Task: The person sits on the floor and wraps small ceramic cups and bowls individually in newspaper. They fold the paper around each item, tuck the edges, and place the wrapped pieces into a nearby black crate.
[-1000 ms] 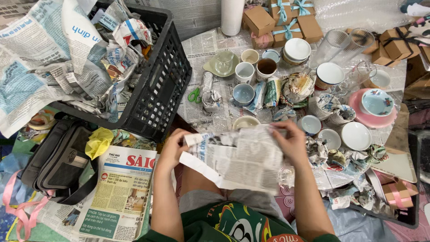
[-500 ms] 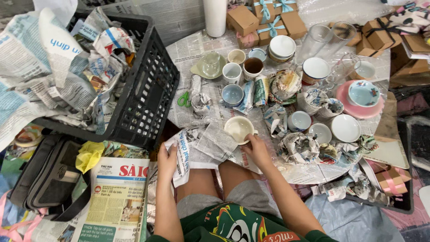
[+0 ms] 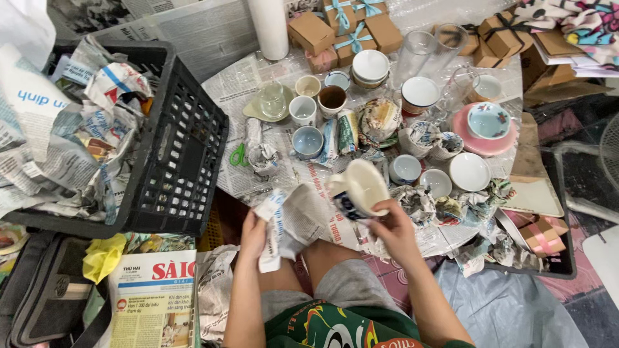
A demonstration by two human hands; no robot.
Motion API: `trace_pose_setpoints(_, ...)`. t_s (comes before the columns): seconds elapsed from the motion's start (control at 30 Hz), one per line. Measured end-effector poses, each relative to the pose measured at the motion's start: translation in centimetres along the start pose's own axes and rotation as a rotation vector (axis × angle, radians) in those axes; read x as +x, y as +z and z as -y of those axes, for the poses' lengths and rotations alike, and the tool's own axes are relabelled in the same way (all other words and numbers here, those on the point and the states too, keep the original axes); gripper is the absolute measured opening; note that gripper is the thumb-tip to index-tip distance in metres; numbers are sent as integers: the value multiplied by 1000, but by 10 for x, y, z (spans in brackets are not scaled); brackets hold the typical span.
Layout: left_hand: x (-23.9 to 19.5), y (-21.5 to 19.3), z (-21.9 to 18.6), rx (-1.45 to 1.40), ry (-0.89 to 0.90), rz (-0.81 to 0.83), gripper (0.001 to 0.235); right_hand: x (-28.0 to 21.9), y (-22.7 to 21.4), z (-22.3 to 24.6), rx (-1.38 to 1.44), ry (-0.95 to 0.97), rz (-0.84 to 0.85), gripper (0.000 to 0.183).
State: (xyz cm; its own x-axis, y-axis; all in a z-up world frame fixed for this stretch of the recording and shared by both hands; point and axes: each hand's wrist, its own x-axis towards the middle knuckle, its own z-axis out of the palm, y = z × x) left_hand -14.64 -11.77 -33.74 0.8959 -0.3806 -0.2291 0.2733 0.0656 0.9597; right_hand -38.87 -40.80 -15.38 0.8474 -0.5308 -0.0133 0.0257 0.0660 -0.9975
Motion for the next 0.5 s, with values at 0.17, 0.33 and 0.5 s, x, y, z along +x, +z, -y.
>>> trace_pose_setpoints(0.17, 18, 44, -15, -87, -83, 111, 41, -3, -76, 23, -60, -129, -270, 35)
trace_pose_setpoints(0.33, 25, 57, -33, -291, -94, 66, 44, 10, -147, 38, -321, -161, -536, 24)
trace_pose_setpoints(0.5, 7, 65, -27, -287, -217, -104, 41, 14, -188, 19, -554, -114, -621, 22)
